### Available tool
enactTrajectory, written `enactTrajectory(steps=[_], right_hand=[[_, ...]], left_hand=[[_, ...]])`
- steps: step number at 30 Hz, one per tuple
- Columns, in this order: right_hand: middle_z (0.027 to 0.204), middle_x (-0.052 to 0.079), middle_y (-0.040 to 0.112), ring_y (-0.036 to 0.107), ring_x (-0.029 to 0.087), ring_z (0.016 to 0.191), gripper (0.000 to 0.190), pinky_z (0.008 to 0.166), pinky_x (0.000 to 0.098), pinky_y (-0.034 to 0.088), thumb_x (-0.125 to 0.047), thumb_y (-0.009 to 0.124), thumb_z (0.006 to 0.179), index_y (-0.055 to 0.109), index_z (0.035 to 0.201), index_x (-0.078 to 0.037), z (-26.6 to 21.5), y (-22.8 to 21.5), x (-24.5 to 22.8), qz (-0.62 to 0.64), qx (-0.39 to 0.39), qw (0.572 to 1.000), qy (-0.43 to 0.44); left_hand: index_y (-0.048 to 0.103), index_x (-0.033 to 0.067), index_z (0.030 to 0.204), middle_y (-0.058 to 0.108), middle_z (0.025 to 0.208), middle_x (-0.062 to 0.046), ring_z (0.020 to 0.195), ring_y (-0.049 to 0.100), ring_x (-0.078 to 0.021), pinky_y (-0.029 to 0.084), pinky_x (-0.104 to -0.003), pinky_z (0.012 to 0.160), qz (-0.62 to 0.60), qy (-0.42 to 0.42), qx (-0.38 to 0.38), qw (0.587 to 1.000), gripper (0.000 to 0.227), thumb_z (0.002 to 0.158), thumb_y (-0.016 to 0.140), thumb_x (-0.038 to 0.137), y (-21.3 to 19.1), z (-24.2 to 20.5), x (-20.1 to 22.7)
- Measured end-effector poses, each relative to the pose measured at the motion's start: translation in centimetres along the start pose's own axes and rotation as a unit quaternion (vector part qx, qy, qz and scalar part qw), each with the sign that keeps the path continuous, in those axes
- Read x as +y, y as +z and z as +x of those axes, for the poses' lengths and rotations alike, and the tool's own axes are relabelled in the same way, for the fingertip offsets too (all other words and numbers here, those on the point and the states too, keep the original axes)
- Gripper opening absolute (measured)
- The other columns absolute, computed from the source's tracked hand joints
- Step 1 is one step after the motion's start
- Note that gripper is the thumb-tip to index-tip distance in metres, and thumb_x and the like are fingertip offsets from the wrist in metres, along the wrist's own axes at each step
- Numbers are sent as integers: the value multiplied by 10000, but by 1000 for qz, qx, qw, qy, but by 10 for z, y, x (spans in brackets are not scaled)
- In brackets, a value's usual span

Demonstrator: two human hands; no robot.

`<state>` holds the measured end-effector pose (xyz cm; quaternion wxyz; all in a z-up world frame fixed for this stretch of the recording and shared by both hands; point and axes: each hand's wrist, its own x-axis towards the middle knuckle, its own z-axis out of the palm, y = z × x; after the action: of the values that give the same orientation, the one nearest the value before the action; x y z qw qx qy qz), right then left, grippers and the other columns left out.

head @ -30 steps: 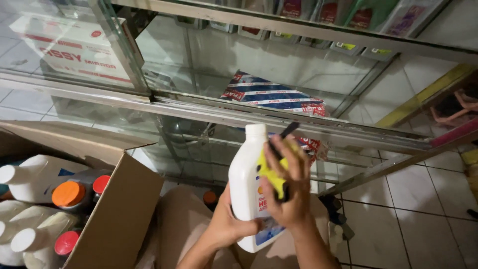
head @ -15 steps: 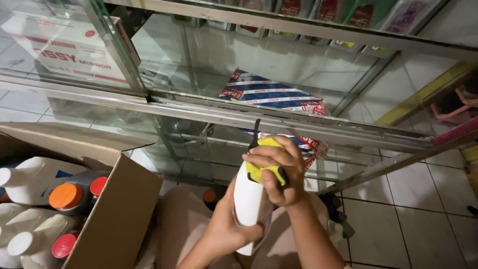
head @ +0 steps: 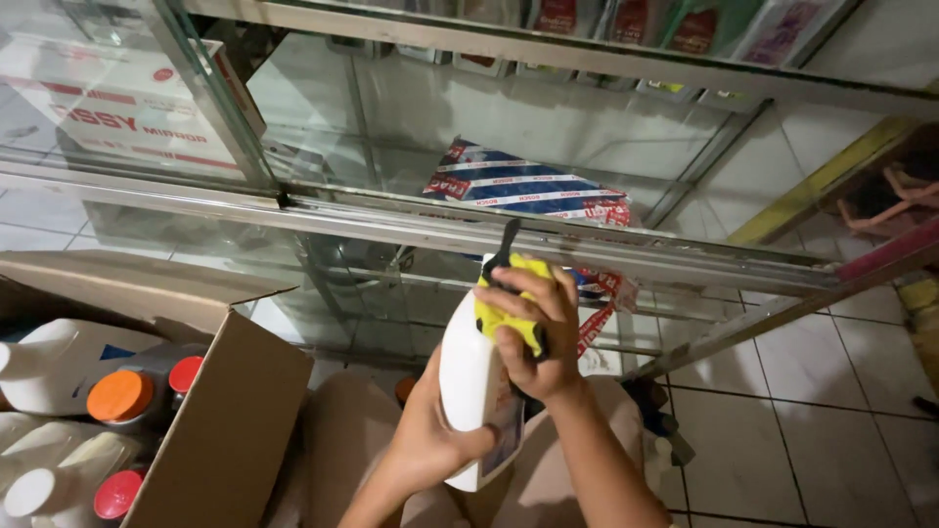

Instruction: Wipe a plastic engine oil bottle with a yellow microfiber cloth.

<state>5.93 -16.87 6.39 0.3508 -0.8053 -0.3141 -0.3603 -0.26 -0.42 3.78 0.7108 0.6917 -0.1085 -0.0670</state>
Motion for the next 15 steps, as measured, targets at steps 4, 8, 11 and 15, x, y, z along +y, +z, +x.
enactTrajectory(steps=[4,8,11,15], right_hand=[[1446,95,427,422,290,1344,513,1145,453,365,-377,354,1084,572,1378,-18,-13,19,-13,25,73,988,134],[1509,171,412,424,327,1409,478,1192,466,351,-199,344,1074,359,1510,-4,-47,36,1,121,106,964,210],[1215,106,568,530,170,927,478,815,314,491,-229,327,1045,418,1467,-23,-56,31,23,179,107,921,330],[996,49,637,539,144,816,449,747,329,437,-445,422,1058,660,1141,-74,-40,4,29,505,84,739,438]], left_hand=[[490,31,1455,741,1193,-147,1009,696,-253,572,-344,882,-67,2,34,997,932,554,714,-49,-9,1,-8],[466,47,1489,721,1281,-152,1103,691,-279,562,-386,946,-80,6,24,996,997,535,733,-62,-24,3,-11],[506,27,1442,721,1248,-148,1084,663,-278,538,-391,956,-104,4,-8,995,944,528,730,-37,-28,3,-6],[566,-18,1359,762,1053,-153,881,691,-257,576,-379,794,-187,-51,-88,977,896,472,692,7,-28,0,-3]])
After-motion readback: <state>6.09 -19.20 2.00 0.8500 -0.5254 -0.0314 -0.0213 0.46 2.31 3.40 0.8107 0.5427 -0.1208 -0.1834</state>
